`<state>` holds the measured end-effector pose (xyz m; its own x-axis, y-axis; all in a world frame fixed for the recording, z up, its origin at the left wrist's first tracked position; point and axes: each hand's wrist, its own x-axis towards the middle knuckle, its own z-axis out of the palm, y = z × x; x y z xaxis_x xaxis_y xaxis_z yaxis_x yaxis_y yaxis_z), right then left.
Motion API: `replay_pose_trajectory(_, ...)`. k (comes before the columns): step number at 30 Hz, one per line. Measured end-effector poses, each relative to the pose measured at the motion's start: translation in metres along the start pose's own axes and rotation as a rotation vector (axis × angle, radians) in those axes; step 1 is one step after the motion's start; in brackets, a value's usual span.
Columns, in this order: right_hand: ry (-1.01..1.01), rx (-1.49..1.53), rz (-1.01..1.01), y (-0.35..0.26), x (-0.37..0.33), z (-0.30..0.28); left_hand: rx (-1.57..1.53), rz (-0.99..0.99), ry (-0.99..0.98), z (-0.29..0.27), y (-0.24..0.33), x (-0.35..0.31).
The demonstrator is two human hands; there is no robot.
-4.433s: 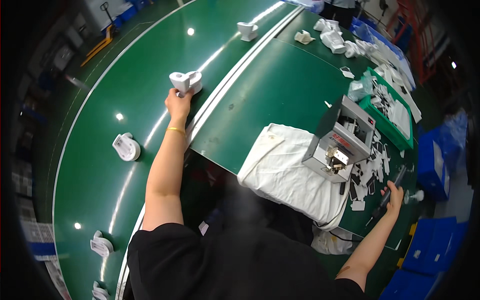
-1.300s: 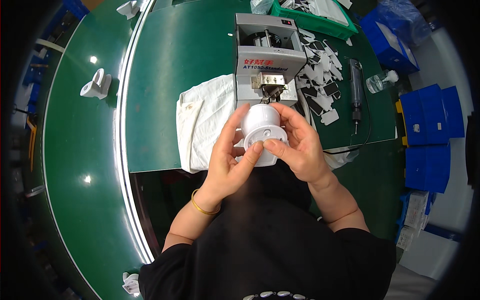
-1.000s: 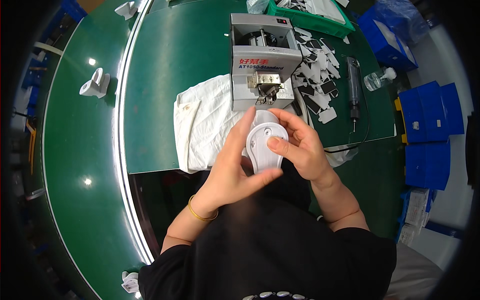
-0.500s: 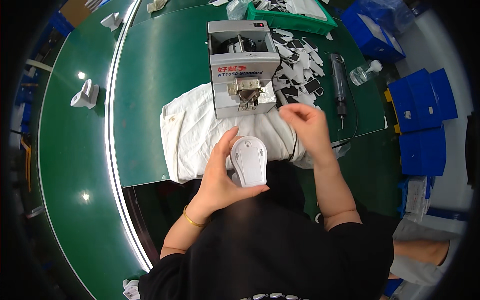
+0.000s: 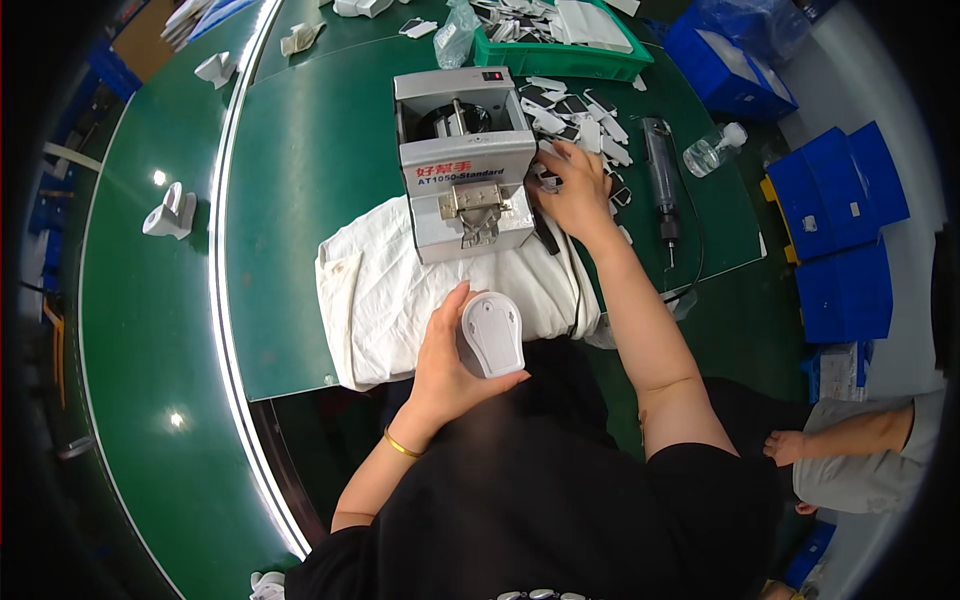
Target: Assembling plastic housings by inserting components and securing them with screws using an electric screwdriver.
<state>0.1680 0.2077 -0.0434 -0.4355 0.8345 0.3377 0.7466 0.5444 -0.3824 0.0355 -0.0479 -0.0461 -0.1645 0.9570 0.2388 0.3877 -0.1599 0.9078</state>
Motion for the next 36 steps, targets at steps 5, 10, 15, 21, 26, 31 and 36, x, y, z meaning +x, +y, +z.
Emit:
replay_pose_trajectory(5,-0.053,0.050,0.090,0.022,0.012,-0.009,-0.031,-0.024,0.000,-0.002,-0.001,-0.002)
replay_pose_trajectory(10,-0.005,-0.031,0.134,0.057,0.020,-0.022,-0.051,-0.021,-0.002,-0.001,-0.003,-0.001)
replay_pose_trajectory(15,0.139,-0.022,0.089,0.055,0.014,-0.032,-0.059,-0.005,0.017,0.000,-0.002,-0.001)
replay_pose_trajectory(21,0.022,0.169,-0.102,0.026,-0.008,-0.026,0.000,-0.020,0.016,-0.001,0.007,-0.002)
replay_pose_trajectory(26,0.023,0.086,-0.032,0.017,-0.020,-0.018,-0.009,-0.029,-0.024,0.002,-0.002,-0.003)
replay_pose_trajectory(31,0.116,0.023,0.086,0.038,-0.015,-0.017,-0.006,-0.019,-0.014,0.004,-0.003,-0.004)
replay_pose_trajectory(36,0.071,-0.007,0.113,0.033,-0.004,-0.032,-0.026,0.021,0.001,0.006,-0.016,-0.011)
